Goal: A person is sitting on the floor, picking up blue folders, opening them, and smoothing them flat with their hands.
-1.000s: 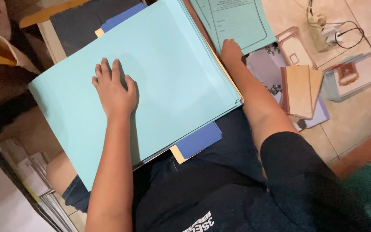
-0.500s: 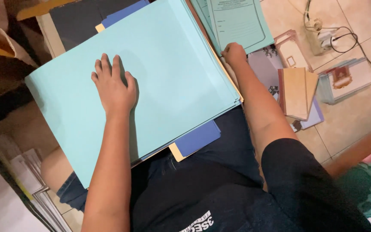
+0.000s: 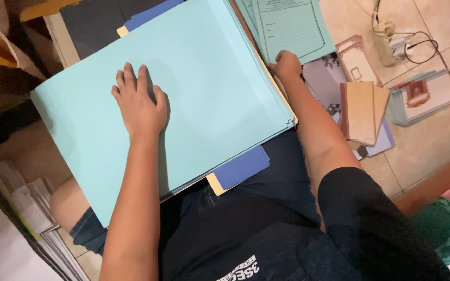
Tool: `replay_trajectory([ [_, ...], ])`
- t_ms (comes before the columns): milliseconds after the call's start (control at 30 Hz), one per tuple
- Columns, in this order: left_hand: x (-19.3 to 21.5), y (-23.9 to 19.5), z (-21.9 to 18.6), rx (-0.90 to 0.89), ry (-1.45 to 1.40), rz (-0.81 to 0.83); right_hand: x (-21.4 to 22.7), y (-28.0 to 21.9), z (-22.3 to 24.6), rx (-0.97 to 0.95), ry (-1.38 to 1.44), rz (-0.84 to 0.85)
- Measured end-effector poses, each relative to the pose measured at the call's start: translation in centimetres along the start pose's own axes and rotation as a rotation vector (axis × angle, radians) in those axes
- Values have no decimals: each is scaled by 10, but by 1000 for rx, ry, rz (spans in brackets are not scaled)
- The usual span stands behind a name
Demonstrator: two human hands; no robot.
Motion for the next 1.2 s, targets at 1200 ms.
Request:
replay_trajectory([
  [1200,26,-104,-3,179,-1250,137,141,-322,189,561,466,-45],
])
Point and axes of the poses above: each hand's wrist, its own y-axis towards the middle knuckle, its own x-axis out of the back of the hand, z = x × y, the point moved 10 cm from there along y, towards the middle knuckle, and after that the axes turned 1 degree about -x, right-handed, at the moved point
